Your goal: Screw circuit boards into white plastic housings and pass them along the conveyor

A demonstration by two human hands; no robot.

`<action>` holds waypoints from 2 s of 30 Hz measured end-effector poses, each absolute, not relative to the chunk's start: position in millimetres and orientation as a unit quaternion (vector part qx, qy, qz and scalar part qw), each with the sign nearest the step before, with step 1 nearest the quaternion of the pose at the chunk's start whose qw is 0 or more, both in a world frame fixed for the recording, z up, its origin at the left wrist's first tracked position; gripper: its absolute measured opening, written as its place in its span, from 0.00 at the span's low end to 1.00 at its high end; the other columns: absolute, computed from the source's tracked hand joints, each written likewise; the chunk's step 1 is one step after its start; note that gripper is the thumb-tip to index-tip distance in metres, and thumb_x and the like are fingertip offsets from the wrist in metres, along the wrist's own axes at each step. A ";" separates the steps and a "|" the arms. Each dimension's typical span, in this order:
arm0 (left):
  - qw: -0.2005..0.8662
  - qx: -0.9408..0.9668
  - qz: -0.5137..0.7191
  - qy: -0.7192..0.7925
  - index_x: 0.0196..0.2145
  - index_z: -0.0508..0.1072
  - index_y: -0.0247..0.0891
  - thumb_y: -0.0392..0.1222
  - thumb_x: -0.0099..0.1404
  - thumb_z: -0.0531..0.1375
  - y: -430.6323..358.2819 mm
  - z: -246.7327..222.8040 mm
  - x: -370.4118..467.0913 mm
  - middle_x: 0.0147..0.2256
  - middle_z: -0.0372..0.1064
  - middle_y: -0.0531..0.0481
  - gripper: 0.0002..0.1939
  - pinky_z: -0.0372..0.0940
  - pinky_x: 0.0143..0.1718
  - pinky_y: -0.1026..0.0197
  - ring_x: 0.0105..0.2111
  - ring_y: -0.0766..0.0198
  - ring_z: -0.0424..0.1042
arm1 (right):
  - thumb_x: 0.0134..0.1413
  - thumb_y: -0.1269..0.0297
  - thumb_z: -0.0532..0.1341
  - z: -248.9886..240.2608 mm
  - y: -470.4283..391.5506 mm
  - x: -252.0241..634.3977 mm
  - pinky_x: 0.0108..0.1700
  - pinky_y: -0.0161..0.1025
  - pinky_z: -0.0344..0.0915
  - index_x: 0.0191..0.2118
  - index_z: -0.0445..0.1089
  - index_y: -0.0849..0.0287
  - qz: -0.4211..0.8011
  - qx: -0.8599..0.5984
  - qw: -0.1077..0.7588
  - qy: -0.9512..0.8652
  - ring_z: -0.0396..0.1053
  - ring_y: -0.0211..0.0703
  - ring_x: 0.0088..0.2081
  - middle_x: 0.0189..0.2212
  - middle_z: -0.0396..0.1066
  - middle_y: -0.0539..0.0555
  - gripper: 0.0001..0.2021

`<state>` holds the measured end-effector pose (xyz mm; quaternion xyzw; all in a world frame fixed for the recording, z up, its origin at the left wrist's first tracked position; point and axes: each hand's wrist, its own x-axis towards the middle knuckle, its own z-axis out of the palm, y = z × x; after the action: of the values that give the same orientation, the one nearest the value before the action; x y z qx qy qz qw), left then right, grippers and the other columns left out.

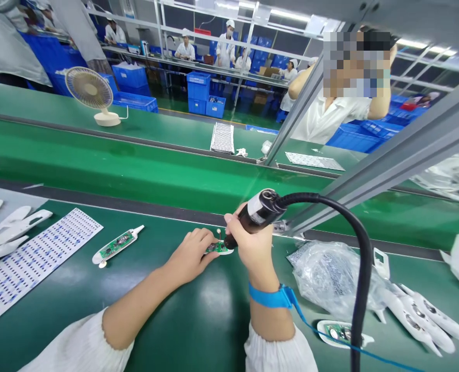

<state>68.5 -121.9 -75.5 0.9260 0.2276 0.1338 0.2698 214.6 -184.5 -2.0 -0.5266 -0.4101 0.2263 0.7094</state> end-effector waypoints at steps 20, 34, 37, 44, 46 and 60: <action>0.274 0.920 0.148 0.237 0.45 0.70 0.41 0.39 0.71 0.56 -116.7 -81.1 64.2 0.47 0.70 0.45 0.07 0.63 0.47 0.50 0.46 0.53 0.68 | 0.52 0.59 0.67 10.3 -204.4 253.6 0.26 0.40 0.66 0.35 0.67 0.56 0.167 -0.415 0.826 -0.342 0.65 0.41 0.19 0.16 0.65 0.44 0.09; 0.178 0.917 0.153 0.322 0.42 0.75 0.40 0.47 0.66 0.59 19.2 -49.6 145.2 0.44 0.74 0.44 0.11 0.66 0.49 0.53 0.46 0.52 0.71 | 0.45 0.58 0.72 2.4 -232.3 309.0 0.21 0.37 0.62 0.28 0.70 0.60 0.113 -0.524 0.813 -0.229 0.62 0.39 0.17 0.15 0.64 0.47 0.13; 0.153 0.892 0.161 0.393 0.42 0.74 0.37 0.48 0.67 0.58 65.4 -37.8 166.7 0.45 0.74 0.41 0.12 0.65 0.49 0.52 0.47 0.50 0.71 | 0.43 0.56 0.73 3.2 -236.5 313.1 0.20 0.37 0.61 0.28 0.70 0.60 0.130 -0.541 0.802 -0.220 0.61 0.38 0.17 0.16 0.63 0.47 0.15; 0.129 0.836 0.220 0.485 0.51 0.68 0.34 0.50 0.69 0.52 52.8 -48.4 155.8 0.51 0.70 0.34 0.20 0.64 0.53 0.45 0.53 0.44 0.68 | 0.42 0.55 0.73 2.5 -248.9 328.2 0.22 0.38 0.61 0.27 0.70 0.61 0.069 -0.584 0.784 -0.198 0.61 0.39 0.18 0.15 0.65 0.48 0.16; 0.144 0.830 0.271 0.465 0.53 0.67 0.37 0.51 0.71 0.50 14.8 -59.7 133.7 0.52 0.69 0.38 0.20 0.65 0.54 0.49 0.53 0.49 0.68 | 0.42 0.55 0.74 2.8 -251.3 329.7 0.22 0.39 0.61 0.28 0.70 0.61 0.066 -0.580 0.790 -0.189 0.62 0.39 0.18 0.16 0.65 0.48 0.16; 0.275 0.909 0.208 0.235 0.53 0.71 0.43 0.44 0.68 0.60 -125.2 -79.1 69.5 0.40 0.75 0.48 0.17 0.68 0.41 0.54 0.36 0.59 0.74 | 0.49 0.56 0.65 -0.4 -200.1 259.8 0.23 0.38 0.60 0.32 0.65 0.55 0.324 -0.368 0.825 -0.281 0.58 0.38 0.16 0.15 0.60 0.44 0.11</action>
<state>69.5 -125.2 -79.1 0.9089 0.2354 0.2077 0.2746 259.8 -200.1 -0.4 -0.3682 -0.2809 0.3236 0.8251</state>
